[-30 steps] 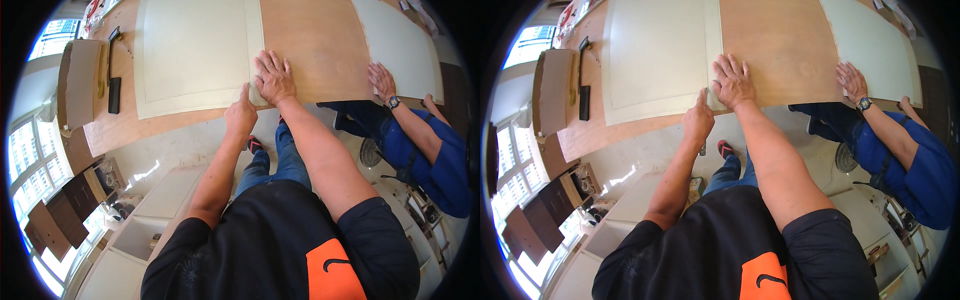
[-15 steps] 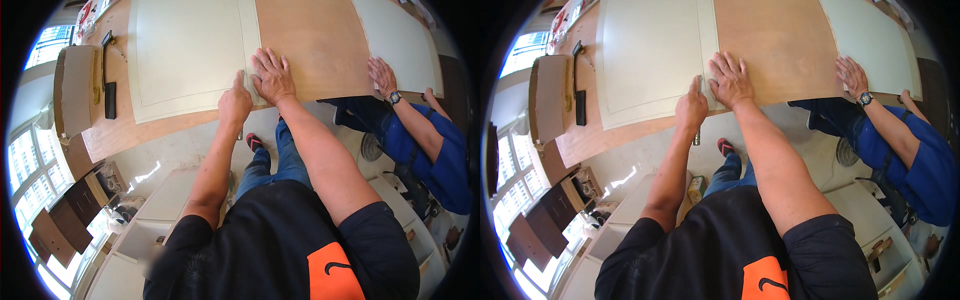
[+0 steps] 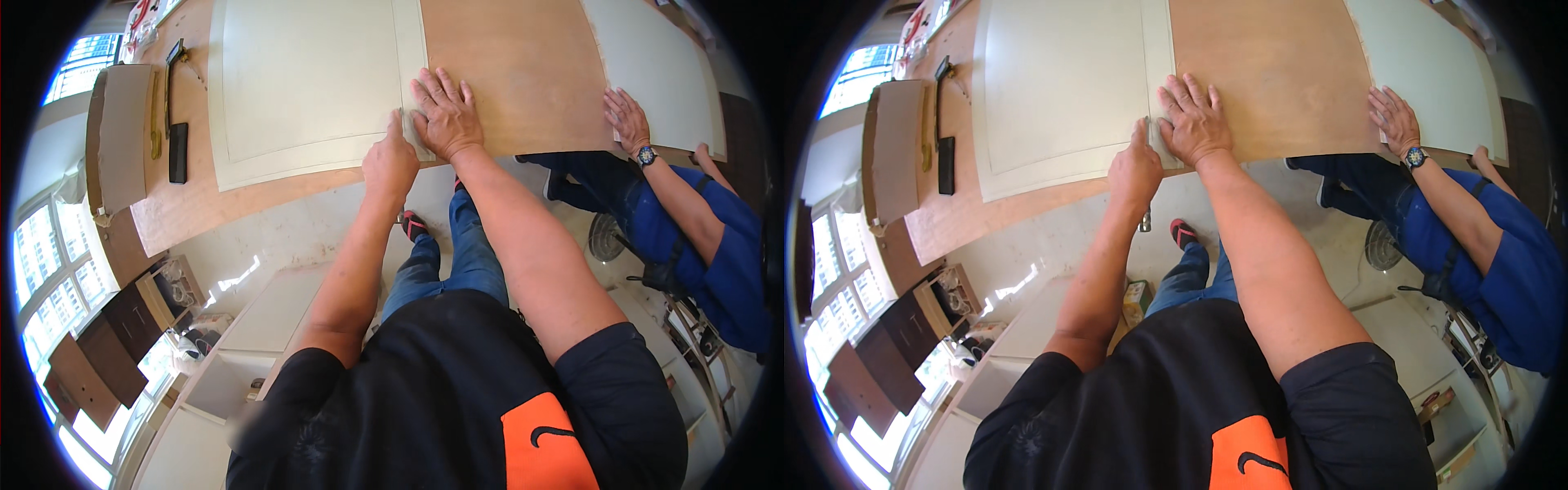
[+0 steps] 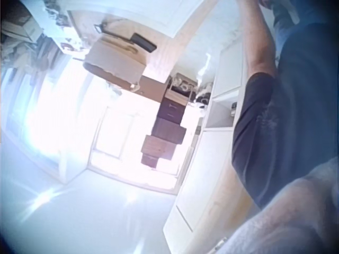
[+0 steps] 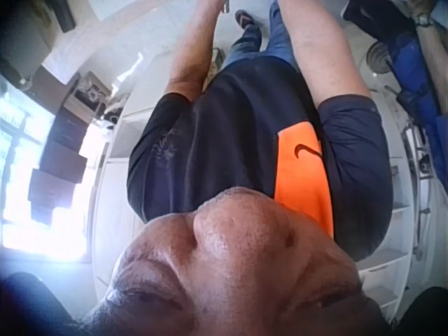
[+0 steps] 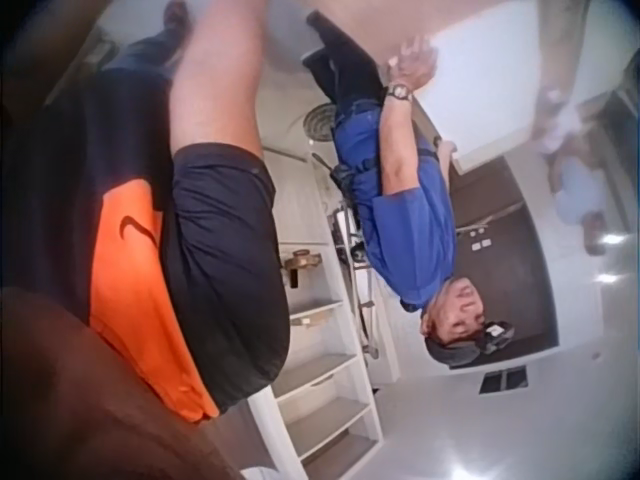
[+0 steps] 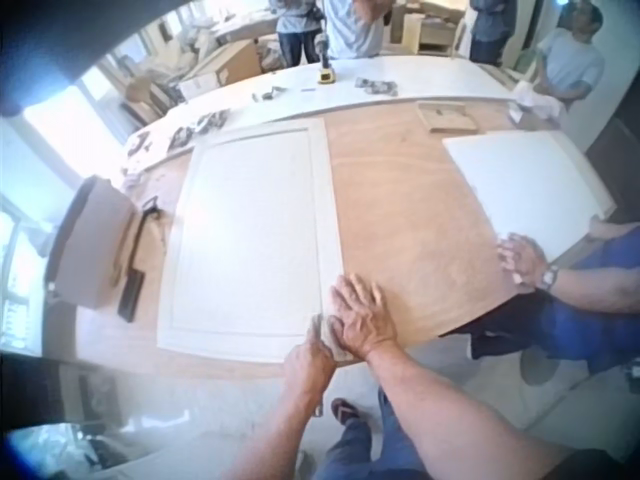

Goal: The person cuts out the center panel of a frame using a blade, removes and sets aside the inner piece, and sands the edges of the frame with a sanding block.

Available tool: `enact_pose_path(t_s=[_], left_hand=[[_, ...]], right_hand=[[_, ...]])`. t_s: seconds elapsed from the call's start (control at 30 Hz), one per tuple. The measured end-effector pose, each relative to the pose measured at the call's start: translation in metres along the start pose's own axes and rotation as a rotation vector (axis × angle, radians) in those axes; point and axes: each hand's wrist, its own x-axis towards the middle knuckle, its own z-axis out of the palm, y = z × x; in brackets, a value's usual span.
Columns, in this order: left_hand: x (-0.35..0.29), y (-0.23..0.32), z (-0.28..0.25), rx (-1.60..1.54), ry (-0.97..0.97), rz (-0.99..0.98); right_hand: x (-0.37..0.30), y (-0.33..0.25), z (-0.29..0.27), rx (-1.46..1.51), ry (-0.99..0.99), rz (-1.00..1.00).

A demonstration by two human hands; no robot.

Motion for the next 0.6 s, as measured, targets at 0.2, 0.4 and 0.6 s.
enact_pose_path(t_s=[0.2,0.4,0.6], left_hand=[[-0.002,-0.003,0.003,0.008,-0.055,-0.07],[0.003,-0.013,0.004,-0.077,0.013,-0.044],[0.015,-0.043,-0.033,-0.703,0.14,-0.054]], right_hand=[[-0.005,-0.002,-0.002,-0.002,-0.031,0.005],[-0.003,-0.002,-0.005,0.032,-0.014,0.003],[-0.003,-0.001,-0.004,0.016,-0.023,0.008]])
